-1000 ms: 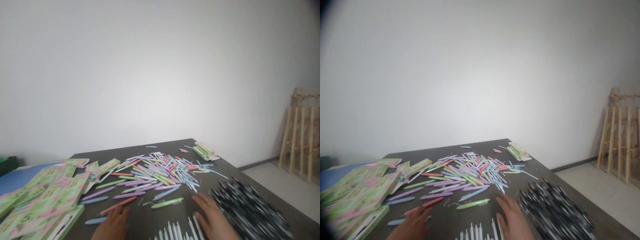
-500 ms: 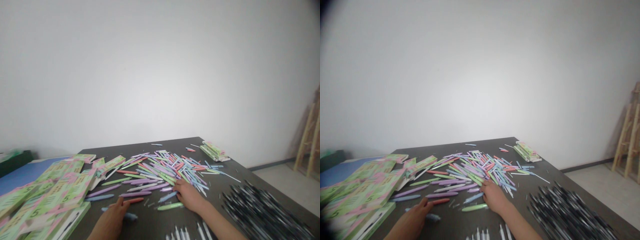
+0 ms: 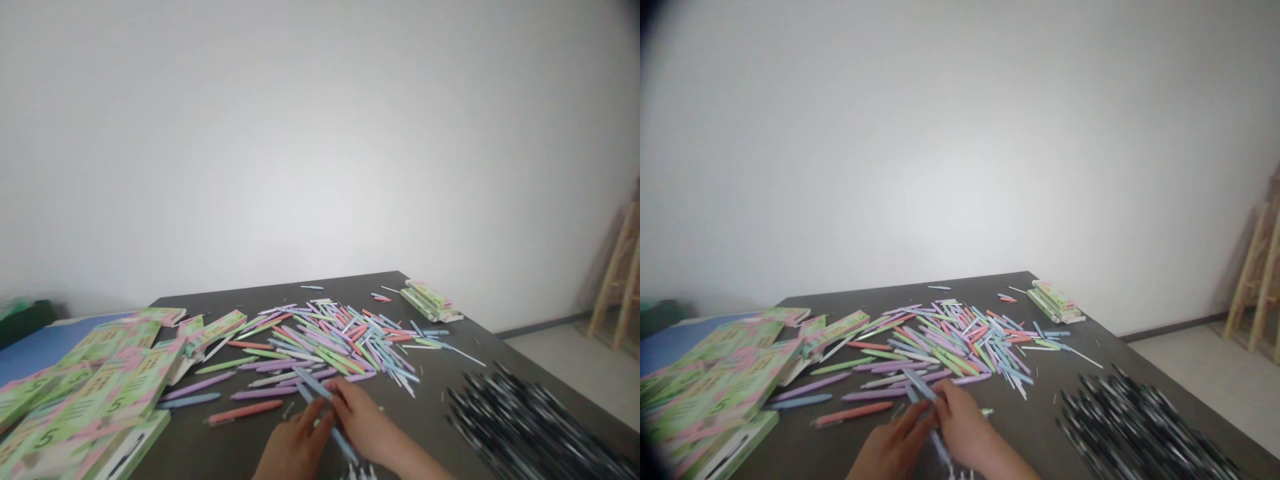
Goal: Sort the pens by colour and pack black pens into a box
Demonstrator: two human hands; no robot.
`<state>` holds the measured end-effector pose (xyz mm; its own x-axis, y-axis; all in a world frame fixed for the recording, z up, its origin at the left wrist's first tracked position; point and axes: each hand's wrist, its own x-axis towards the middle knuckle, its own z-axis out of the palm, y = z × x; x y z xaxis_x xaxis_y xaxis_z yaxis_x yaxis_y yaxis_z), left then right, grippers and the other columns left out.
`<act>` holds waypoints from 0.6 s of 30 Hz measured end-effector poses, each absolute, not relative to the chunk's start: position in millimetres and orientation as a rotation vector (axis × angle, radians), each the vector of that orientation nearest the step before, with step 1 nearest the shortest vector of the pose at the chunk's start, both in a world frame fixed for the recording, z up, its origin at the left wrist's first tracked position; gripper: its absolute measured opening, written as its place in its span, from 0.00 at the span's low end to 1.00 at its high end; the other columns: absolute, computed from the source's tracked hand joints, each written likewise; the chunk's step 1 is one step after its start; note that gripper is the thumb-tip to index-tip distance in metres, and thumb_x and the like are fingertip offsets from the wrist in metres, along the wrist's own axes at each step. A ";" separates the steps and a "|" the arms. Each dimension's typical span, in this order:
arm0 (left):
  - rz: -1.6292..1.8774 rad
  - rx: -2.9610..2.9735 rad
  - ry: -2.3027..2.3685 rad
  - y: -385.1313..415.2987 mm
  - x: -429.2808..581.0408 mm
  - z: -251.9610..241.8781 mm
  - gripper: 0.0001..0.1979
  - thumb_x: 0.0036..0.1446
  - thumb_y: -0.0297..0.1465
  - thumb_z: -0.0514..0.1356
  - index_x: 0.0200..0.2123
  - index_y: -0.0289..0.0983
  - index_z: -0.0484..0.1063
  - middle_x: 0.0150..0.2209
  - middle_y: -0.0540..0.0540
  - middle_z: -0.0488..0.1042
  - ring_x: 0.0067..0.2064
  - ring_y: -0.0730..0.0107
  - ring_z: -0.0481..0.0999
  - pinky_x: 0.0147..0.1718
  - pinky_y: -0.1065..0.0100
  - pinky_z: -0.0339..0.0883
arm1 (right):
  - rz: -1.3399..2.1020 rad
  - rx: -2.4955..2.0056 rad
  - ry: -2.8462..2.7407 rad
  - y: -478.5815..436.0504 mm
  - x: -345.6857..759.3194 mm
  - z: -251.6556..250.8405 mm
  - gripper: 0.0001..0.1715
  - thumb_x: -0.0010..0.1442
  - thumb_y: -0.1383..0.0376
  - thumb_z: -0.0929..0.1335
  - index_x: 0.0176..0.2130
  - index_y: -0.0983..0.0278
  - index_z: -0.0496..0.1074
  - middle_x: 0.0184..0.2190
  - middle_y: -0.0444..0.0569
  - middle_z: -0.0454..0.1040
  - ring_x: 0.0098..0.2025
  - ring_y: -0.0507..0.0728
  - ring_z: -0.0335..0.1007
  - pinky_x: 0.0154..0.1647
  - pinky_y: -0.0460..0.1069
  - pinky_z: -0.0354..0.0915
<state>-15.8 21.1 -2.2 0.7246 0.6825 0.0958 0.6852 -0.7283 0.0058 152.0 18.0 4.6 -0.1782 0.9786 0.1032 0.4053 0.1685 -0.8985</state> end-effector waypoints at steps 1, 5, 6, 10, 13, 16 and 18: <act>-0.151 -2.882 -1.141 22.0 -17.8 -7.3 0.28 0.51 0.19 0.47 0.55 0.37 0.63 0.56 0.36 0.66 0.45 0.57 0.76 0.39 0.61 0.74 | 1.150 -1.323 -1.637 14.2 145.1 7.0 0.15 0.61 0.61 0.57 0.42 0.63 0.67 0.32 0.47 0.72 0.32 0.54 0.70 0.32 0.49 0.65; -0.342 -2.813 -1.164 28.4 -30.2 -26.0 0.28 0.48 0.17 0.48 0.53 0.39 0.65 0.54 0.36 0.69 0.49 0.55 0.74 0.43 0.61 0.73 | 1.603 -1.291 -1.457 7.0 131.1 8.4 0.21 0.61 0.58 0.57 0.51 0.62 0.62 0.33 0.47 0.72 0.24 0.52 0.70 0.23 0.48 0.66; -0.447 -2.826 -1.178 30.0 -31.6 -29.2 0.28 0.48 0.17 0.49 0.53 0.40 0.65 0.54 0.37 0.69 0.50 0.55 0.73 0.44 0.61 0.72 | 1.552 -1.275 -1.481 7.9 130.2 5.4 0.22 0.61 0.57 0.57 0.53 0.62 0.62 0.34 0.48 0.72 0.25 0.53 0.70 0.26 0.49 0.67; -1.412 -2.841 -1.601 37.4 -26.9 -31.2 0.26 0.49 0.21 0.51 0.53 0.43 0.61 0.57 0.39 0.63 0.53 0.60 0.69 0.49 0.61 0.68 | 1.049 -1.225 -1.593 18.4 127.8 -11.0 0.24 0.61 0.59 0.58 0.55 0.63 0.63 0.46 0.54 0.72 0.47 0.59 0.68 0.49 0.54 0.63; -2.330 -2.530 -2.273 46.0 -20.7 -24.3 0.25 0.46 0.30 0.58 0.49 0.38 0.59 0.49 0.38 0.67 0.43 0.61 0.74 0.39 0.61 0.71 | 0.933 -1.218 -1.666 23.5 119.4 -10.4 0.25 0.61 0.63 0.57 0.57 0.63 0.62 0.53 0.53 0.68 0.54 0.59 0.62 0.55 0.54 0.56; -2.634 -2.488 -2.588 54.6 -21.3 -18.6 0.17 0.48 0.40 0.57 0.38 0.35 0.66 0.35 0.39 0.73 0.34 0.61 0.76 0.33 0.62 0.71 | 0.934 -1.206 -1.904 28.5 104.5 4.3 0.22 0.61 0.64 0.58 0.53 0.62 0.67 0.49 0.52 0.71 0.50 0.58 0.66 0.51 0.51 0.59; -2.688 -2.377 -2.701 60.9 -29.3 -15.8 0.13 0.51 0.41 0.54 0.30 0.36 0.66 0.28 0.41 0.73 0.30 0.63 0.76 0.30 0.63 0.70 | 0.927 -1.184 -2.112 41.3 96.5 15.2 0.18 0.61 0.63 0.59 0.46 0.61 0.73 0.43 0.49 0.75 0.44 0.56 0.70 0.46 0.48 0.61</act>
<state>-29.3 60.9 -15.8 0.1224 0.9720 -0.2006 -0.1958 0.2218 0.9552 96.5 41.3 15.2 -0.4668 0.8759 0.1222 0.5028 0.3765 -0.7781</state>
